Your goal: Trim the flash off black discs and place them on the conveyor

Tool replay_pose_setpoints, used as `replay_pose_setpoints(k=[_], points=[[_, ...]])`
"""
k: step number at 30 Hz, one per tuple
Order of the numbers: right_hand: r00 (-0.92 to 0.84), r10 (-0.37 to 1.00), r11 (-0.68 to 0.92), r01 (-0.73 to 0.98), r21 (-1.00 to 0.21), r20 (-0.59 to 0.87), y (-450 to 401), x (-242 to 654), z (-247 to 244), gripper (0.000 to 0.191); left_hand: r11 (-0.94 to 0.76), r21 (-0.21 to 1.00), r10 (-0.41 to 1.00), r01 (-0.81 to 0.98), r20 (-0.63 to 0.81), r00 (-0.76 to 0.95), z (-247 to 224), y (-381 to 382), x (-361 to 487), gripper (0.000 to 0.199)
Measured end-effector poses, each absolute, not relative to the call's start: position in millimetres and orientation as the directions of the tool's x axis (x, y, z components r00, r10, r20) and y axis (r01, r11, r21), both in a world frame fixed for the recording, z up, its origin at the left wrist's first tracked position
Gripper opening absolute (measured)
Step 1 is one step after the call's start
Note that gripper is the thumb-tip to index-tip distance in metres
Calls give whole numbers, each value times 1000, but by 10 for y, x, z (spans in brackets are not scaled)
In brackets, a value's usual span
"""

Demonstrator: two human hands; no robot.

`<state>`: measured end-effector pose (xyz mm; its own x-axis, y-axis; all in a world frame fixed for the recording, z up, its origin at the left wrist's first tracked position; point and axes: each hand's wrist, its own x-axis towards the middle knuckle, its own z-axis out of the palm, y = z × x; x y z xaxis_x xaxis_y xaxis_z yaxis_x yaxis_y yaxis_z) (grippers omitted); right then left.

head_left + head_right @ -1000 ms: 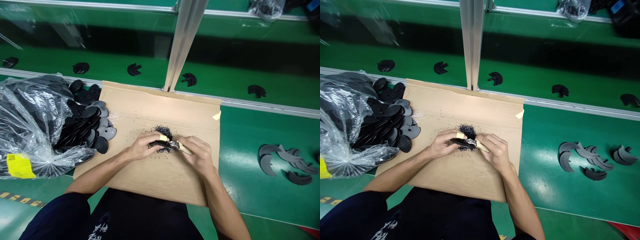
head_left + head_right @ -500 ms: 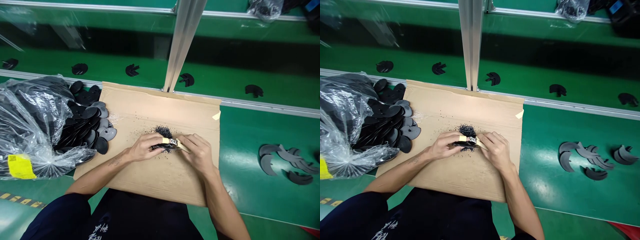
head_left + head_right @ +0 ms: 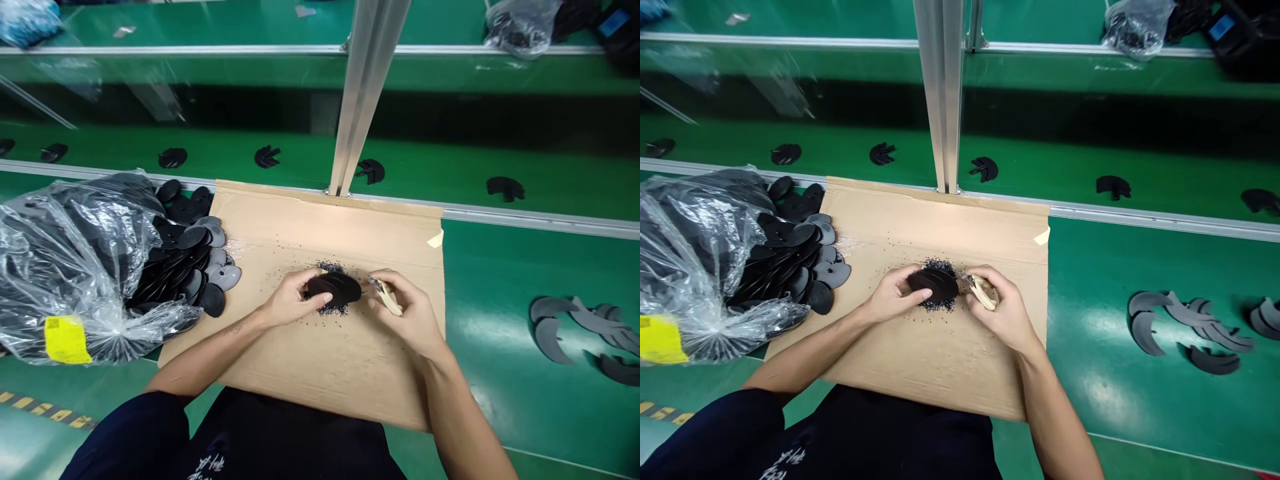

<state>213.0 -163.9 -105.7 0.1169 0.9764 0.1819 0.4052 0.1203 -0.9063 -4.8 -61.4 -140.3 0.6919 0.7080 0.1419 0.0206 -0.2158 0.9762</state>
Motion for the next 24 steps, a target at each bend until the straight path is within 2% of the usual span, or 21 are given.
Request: replay_pose_setpoints(k=[3, 6, 8, 11, 13, 15, 21, 24], points=[[136, 974, 132, 322, -938, 183, -1634, 2073, -1082, 30, -172, 984, 703, 46, 90, 706, -1396, -638, -4, 32], [179, 954, 155, 391, -907, 240, -1599, 2020, -1133, 32, -230, 968, 674, 96, 87, 733, -1373, -612, 40, 42], [169, 944, 189, 431, -883, 284, -1571, 2015, -1160, 29, -228, 968, 629, 106, 63, 775, -1362, -564, 56, 56], [147, 927, 249, 446, -860, 345, -1545, 2046, -1171, 25, -82, 993, 557, 80, -21, 830, -1356, -474, 65, 82], [124, 923, 277, 443, -852, 365, -1541, 2073, -1163, 23, 33, 996, 530, 86, -91, 843, -1358, -408, 76, 88], [102, 917, 308, 434, -847, 385, -1540, 2091, -1150, 20, 102, 986, 492, 131, -165, 855, -1353, -336, 98, 77], [85, 893, 373, 412, -831, 443, -1525, 2088, -1125, 14, 224, 947, 294, 230, -290, 911, -1221, -175, 170, 22], [93, 887, 379, 413, -828, 452, -1520, 2078, -1143, 13, 226, 937, 233, 265, -317, 919, -1117, -135, 187, 14]])
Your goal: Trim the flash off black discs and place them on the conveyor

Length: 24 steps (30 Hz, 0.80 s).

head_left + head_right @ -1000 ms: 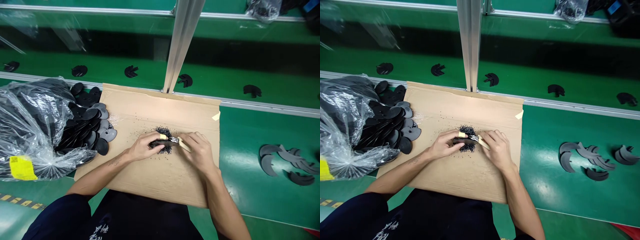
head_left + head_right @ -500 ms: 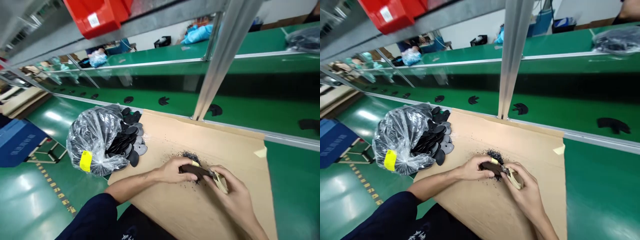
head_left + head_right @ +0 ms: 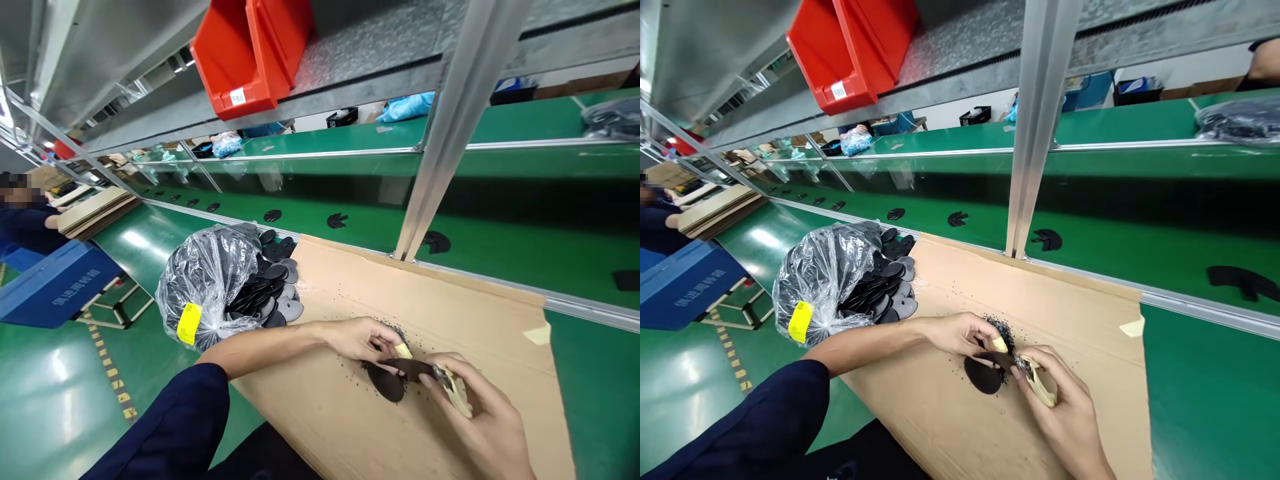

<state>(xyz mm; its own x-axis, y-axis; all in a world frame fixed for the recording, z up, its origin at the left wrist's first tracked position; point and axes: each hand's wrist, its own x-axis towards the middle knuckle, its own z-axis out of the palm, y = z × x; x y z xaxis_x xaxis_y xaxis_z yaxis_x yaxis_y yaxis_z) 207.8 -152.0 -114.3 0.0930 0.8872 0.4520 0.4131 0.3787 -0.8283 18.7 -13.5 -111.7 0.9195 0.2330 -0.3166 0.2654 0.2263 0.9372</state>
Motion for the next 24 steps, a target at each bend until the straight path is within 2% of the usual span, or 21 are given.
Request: replay_pose_setpoints(k=[4, 8, 12, 14, 20, 24], points=[[147, 868, 370, 446, -815, 475, -1523, 2075, -1184, 15, 126, 945, 234, 300, -323, 917, -961, -15, 184, 20], [214, 853, 321, 505, -801, 477, -1518, 2086, -1194, 21, -74, 955, 262, 287, -259, 930, -754, 296, 142, 26], [313, 837, 192, 600, -777, 449, -1486, 2164, -1247, 26, -407, 839, 473, 361, -144, 869, -585, 841, 56, 20], [331, 830, 128, 669, -732, 448, -1461, 2232, -1308, 30, -484, 757, 592, 439, -86, 802, -553, 1189, -24, 16], [277, 834, 22, 847, -530, 477, -1372, 2413, -1482, 43, -446, 567, 841, 692, 0, 542, -675, 2183, -463, 8], [216, 834, -3, 922, -387, 508, -1326, 2456, -1533, 53, -360, 482, 906, 799, -23, 422, -854, 2560, -713, 29]])
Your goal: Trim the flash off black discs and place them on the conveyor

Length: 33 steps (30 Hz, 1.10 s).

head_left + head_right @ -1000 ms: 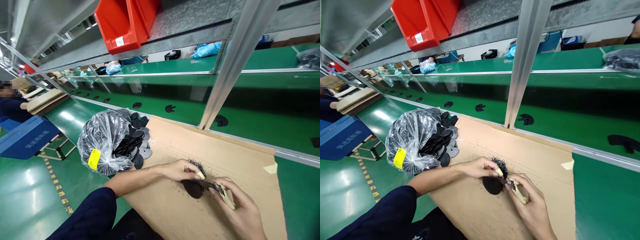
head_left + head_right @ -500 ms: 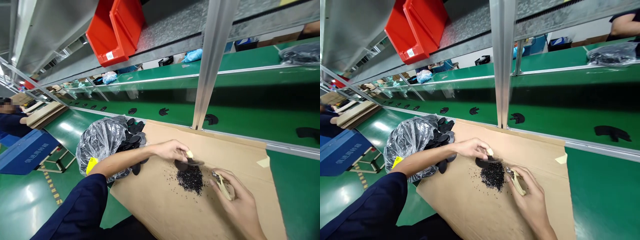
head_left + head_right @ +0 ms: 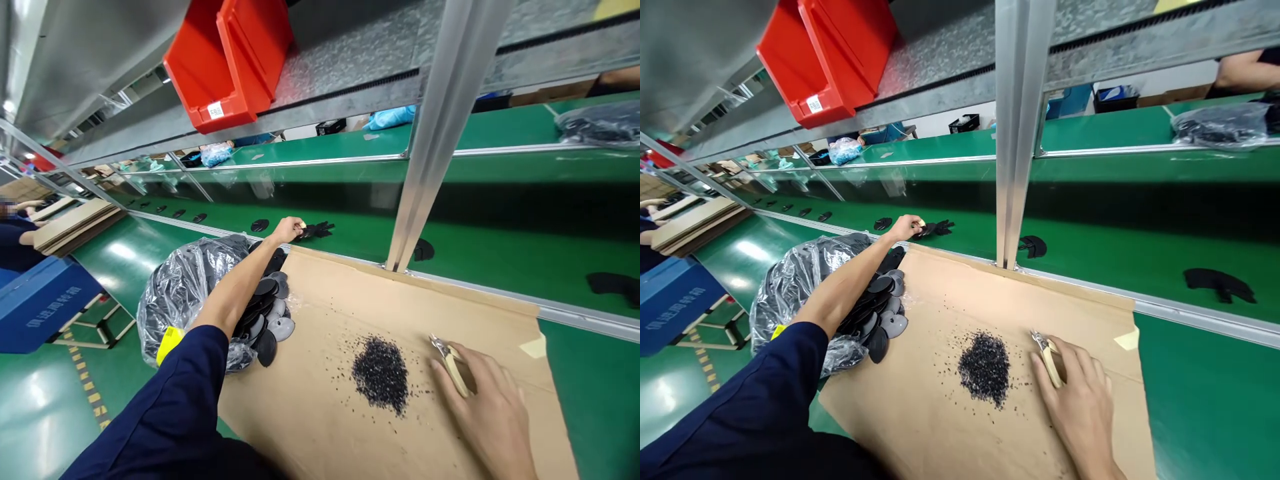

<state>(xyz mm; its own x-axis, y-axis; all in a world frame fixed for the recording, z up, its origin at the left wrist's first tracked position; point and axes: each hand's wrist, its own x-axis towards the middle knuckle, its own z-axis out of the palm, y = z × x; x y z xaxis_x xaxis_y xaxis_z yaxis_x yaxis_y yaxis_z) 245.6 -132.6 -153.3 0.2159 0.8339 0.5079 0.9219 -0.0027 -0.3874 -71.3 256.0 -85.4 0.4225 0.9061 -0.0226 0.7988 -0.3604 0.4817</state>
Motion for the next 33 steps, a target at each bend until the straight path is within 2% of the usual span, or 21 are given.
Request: replay_pose_setpoints(k=[10, 20, 28, 33], points=[[185, 858, -43, 955, -292, 479, -1275, 2450, -1500, 48, -302, 342, 932, 890, -91, 351, -1151, 2984, -918, 30], [125, 850, 5, 969, -246, 512, -1226, 2462, -1516, 48, -274, 194, 947, 942, -113, 299, -1019, 3050, -711, 34], [129, 836, 14, 966, -256, 533, -1221, 2480, -1527, 48, -335, 332, 926, 882, -57, 373, -1105, 2711, -75, 33], [151, 802, 63, 941, -332, 578, -1257, 2483, -1488, 41, -383, 488, 900, 784, 8, 436, -800, 2433, -35, 27]])
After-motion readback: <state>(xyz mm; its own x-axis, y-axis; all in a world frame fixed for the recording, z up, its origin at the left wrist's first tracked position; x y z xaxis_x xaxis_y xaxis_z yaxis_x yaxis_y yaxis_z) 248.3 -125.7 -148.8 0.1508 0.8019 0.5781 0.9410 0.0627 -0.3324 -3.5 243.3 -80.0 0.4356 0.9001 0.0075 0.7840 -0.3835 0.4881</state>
